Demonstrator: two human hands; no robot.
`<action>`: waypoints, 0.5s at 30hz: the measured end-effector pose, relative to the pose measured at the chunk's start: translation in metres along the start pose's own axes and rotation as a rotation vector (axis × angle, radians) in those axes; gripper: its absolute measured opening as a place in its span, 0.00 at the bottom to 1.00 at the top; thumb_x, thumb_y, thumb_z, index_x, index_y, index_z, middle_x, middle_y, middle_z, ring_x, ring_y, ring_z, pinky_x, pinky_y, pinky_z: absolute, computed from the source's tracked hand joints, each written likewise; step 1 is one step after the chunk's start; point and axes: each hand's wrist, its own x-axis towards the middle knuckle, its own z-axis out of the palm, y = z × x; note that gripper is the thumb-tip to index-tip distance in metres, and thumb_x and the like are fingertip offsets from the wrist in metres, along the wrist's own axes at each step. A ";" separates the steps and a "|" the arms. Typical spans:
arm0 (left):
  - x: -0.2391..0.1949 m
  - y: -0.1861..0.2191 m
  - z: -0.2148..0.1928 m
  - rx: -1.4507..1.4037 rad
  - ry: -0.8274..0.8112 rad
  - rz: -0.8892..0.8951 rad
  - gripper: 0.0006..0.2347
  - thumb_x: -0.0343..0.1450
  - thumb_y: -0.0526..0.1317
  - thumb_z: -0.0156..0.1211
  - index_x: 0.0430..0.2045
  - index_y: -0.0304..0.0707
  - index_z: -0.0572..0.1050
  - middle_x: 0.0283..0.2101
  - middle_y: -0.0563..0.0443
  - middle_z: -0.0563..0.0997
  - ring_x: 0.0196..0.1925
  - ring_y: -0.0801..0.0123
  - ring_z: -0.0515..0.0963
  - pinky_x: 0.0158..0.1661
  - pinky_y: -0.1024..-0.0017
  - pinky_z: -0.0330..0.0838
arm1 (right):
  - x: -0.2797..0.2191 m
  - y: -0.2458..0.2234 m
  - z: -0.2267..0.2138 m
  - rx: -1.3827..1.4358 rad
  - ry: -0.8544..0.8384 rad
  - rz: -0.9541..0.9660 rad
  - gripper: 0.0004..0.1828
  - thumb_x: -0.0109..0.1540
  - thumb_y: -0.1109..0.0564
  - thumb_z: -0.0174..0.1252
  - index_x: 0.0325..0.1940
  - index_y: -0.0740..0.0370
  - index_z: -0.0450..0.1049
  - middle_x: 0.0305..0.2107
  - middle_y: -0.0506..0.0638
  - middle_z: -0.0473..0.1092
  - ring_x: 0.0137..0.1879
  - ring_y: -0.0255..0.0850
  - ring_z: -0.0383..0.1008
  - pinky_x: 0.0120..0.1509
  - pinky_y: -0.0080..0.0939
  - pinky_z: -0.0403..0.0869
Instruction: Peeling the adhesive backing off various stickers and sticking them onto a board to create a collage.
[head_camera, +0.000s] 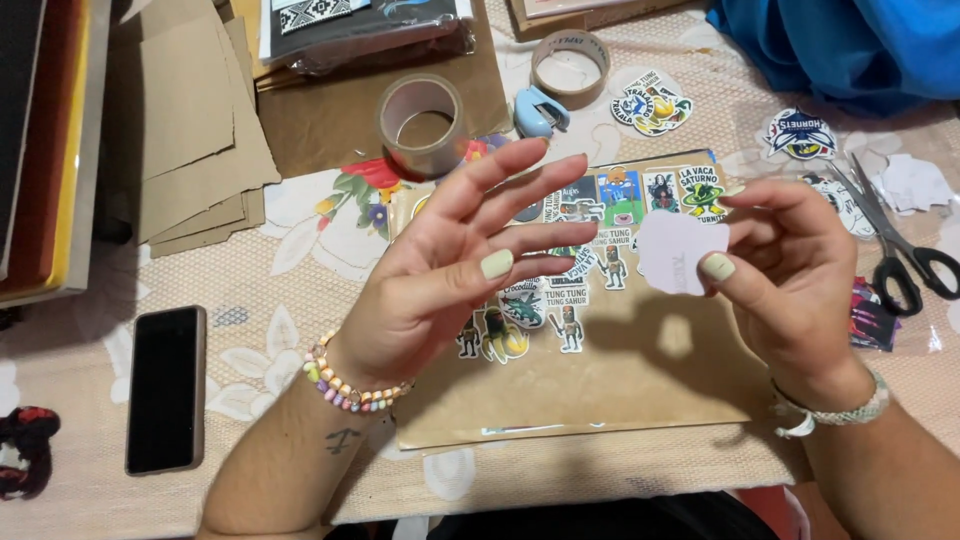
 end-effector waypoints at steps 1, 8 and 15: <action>-0.001 -0.001 -0.001 0.045 -0.011 0.025 0.30 0.72 0.38 0.56 0.69 0.35 0.51 0.76 0.31 0.56 0.68 0.43 0.71 0.66 0.56 0.68 | -0.001 0.001 0.000 0.012 -0.040 -0.003 0.25 0.58 0.60 0.65 0.57 0.63 0.66 0.31 0.50 0.73 0.30 0.31 0.74 0.36 0.25 0.77; -0.003 -0.003 -0.002 0.149 -0.042 0.067 0.26 0.74 0.36 0.54 0.68 0.37 0.53 0.76 0.32 0.57 0.69 0.44 0.72 0.67 0.58 0.70 | 0.028 -0.024 -0.012 -0.455 -0.893 0.266 0.15 0.55 0.58 0.69 0.46 0.56 0.79 0.21 0.42 0.75 0.27 0.29 0.71 0.30 0.29 0.71; -0.004 -0.004 0.005 0.222 -0.016 0.043 0.26 0.74 0.37 0.55 0.67 0.37 0.55 0.73 0.34 0.62 0.64 0.51 0.76 0.64 0.62 0.72 | 0.034 -0.018 -0.009 -0.514 -0.809 0.254 0.17 0.52 0.56 0.70 0.45 0.57 0.81 0.27 0.42 0.84 0.30 0.29 0.81 0.33 0.27 0.78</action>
